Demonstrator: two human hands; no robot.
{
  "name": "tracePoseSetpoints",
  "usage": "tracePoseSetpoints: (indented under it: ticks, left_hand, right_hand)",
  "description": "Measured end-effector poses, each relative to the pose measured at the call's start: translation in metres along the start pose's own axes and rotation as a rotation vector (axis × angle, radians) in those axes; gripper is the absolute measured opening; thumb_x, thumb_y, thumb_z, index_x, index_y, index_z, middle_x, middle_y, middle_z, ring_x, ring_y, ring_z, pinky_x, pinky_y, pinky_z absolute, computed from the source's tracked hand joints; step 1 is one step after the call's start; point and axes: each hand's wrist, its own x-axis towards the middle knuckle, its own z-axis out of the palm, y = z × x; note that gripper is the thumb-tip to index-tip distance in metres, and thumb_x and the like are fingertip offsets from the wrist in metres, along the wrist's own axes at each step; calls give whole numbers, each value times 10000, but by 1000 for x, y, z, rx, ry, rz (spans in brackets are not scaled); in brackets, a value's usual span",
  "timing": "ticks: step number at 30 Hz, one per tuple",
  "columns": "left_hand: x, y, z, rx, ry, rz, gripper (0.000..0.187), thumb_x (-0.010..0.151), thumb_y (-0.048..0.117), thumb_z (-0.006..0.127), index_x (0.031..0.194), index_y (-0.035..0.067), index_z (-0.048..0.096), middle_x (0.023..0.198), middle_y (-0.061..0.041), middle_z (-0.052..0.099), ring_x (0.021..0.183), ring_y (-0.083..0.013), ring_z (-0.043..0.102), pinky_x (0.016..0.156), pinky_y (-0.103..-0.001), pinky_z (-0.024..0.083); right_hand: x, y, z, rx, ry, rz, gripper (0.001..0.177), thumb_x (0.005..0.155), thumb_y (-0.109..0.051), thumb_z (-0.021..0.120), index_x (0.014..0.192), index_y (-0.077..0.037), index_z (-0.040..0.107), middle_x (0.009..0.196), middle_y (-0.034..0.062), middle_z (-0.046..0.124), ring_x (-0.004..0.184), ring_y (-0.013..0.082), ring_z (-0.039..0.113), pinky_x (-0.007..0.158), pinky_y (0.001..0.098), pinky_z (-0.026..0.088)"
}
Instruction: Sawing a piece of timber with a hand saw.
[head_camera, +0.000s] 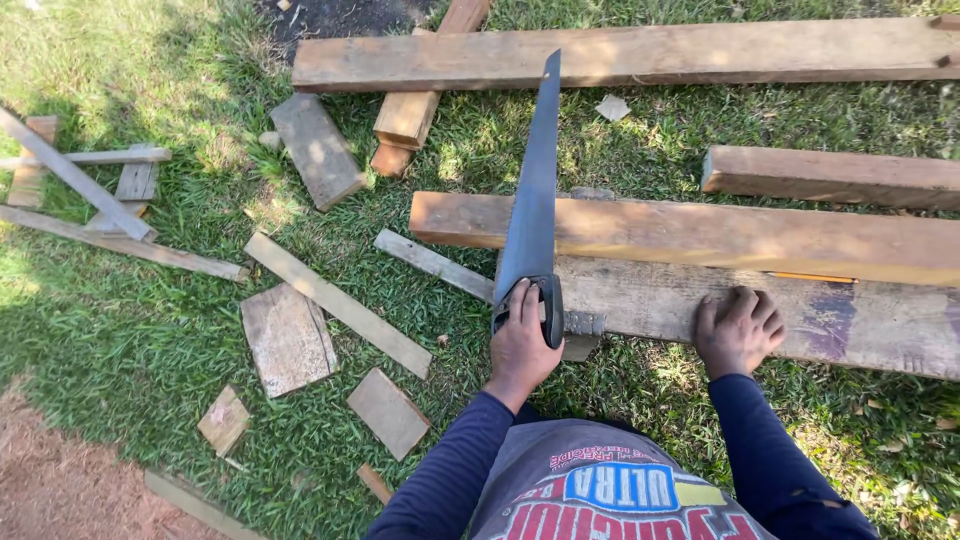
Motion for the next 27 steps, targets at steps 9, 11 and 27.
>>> tracePoseSetpoints:
  ticks: [9,11,27]
  left_hand:
    - [0,-13,25,380,-202,125,797,747,137,757,1458,-52,451,1554,-257,412,905,-306,718,752,-398,586]
    - [-2,-15,24,376,-185,144,808,712,108,744,1439,-68,440,1538,-269,412,907,-316,713,766,-396,586]
    - [-15,-40,-22,-177,246,115,754,797,147,784,1472,-13,488,1466,-262,564,1269,-449,624,1008,-448,538]
  right_hand:
    - [2,-10,-11,14,35,9,545,970,-466,604,1327,-54,586,1381,212,543,1320,425,475,1136,589,300]
    - [1,-12,-12,20,29,9,558,953,-468,610,1322,-50,584,1378,211,549,1305,426,470,1124,595,301]
    - [65,-169,-60,423,61,-323,405,1041,-287,651,1349,-41,561,1371,207,529,1310,395,464,1121,518,336]
